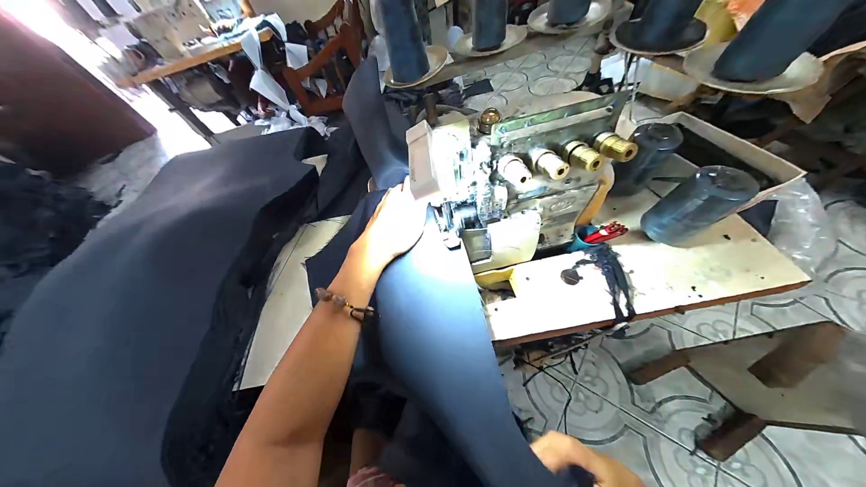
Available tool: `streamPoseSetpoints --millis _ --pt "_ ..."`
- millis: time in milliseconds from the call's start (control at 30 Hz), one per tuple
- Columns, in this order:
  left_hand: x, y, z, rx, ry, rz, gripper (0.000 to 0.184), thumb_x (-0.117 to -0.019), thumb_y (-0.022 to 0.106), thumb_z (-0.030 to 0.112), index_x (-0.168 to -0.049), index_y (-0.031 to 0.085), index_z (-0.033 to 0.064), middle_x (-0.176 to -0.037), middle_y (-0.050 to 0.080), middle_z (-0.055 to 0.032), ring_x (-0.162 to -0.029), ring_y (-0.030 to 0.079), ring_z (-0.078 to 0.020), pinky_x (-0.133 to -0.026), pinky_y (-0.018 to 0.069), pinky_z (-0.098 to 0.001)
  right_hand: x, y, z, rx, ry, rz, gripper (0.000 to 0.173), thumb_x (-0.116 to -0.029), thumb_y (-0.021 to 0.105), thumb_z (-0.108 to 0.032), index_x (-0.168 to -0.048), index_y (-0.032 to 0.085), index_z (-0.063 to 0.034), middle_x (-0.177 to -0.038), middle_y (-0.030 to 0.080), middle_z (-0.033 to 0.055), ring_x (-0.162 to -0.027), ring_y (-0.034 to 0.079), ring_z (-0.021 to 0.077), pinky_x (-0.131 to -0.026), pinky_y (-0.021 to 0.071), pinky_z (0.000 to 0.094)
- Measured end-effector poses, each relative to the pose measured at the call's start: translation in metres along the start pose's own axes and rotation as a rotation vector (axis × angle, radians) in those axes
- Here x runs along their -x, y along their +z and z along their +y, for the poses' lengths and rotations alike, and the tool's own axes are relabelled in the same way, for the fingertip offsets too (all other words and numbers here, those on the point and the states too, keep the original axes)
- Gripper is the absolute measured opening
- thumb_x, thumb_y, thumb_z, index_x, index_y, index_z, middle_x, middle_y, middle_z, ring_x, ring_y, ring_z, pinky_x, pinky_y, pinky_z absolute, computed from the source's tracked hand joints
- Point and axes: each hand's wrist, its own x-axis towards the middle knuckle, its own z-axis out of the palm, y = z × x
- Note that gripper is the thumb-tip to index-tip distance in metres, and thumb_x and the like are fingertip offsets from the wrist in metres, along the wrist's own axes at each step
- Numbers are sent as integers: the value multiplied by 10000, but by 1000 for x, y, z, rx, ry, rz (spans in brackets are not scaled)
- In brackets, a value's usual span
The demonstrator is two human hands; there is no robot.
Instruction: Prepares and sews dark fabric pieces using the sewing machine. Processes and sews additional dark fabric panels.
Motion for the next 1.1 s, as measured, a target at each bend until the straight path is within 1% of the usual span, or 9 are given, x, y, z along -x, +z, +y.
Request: streamPoseSetpoints --millis 200,333,433,533,700,867,967,1033,1100 --pt "-54 -1 -19 64 69 96 826 -879 800 153 -1510 341 -116 -1459 489 -334 -1393 470 -433 -1182 344 -503 -17 -5 33 10 59 313 212 -1052 545 -319 -1203 691 -293 -1095 698 -241 -1014 611 -144 -894 516 112" --pt "-57 -8 -7 34 68 247 643 -878 730 -27 -1440 425 -92 -1422 491 -332 -1324 505 -482 -1093 427 -575 -34 2 37 -41 142 533 186 -1015 592 -306 -1141 724 -342 -1065 723 -226 -984 649 -102 -897 549 163" --pt "-54 0 -22 25 99 385 475 -987 601 90 -1422 492 -66 -1434 517 -311 -1318 527 -461 -1073 448 -584 -45 4 37 -82 146 640 173 -1008 595 -208 -1082 729 -288 -1022 742 -173 -957 676 -51 -896 567 204" --pt "34 -3 -32 171 7 302 548 -1075 529 222 -1512 336 -47 -1520 443 -268 -1315 560 -339 -1062 505 -459 -53 1 37 -87 139 688 212 -1008 548 -107 -1070 706 -234 -993 742 -155 -939 681 -38 -892 575 219" --pt "257 103 -79 233 -71 358 541 -857 772 209 -1215 571 -144 -809 680 -137 -630 641 -160 -573 563 -334 -64 -7 36 -131 167 695 259 -989 504 -29 -1017 691 -206 -932 747 -137 -879 694 -26 -850 587 216" --pt "288 151 -99 577 -661 347 950 -837 785 169 -1548 222 -115 -758 640 -52 -622 586 -55 -649 547 -296 -74 -7 26 -156 227 733 239 -968 492 -18 -1000 662 -182 -889 745 -120 -833 699 -14 -812 594 215" --pt "252 163 -102 839 -779 282 166 -994 644 124 -1040 608 -32 -606 602 23 -497 531 -17 -517 479 -196 -76 -5 20 -142 237 746 213 -950 504 -31 -1009 652 -172 -884 743 -103 -825 700 -2 -803 596 227" --pt "249 153 -105 909 -793 55 221 -1067 505 151 -905 589 26 -543 558 58 -432 471 -1 -454 422 -166 -71 -12 15 -34 219 688 185 -949 527 -57 -994 669 -167 -888 736 -118 -833 691 -14 -808 590 223" --pt "260 120 -111 842 -790 -99 254 -1090 435 171 -997 583 -14 -596 581 49 -458 485 0 -475 448 -170 -62 -26 10 140 195 548 146 -980 544 -118 -974 685 -157 -881 707 -150 -843 660 -57 -810 567 196"
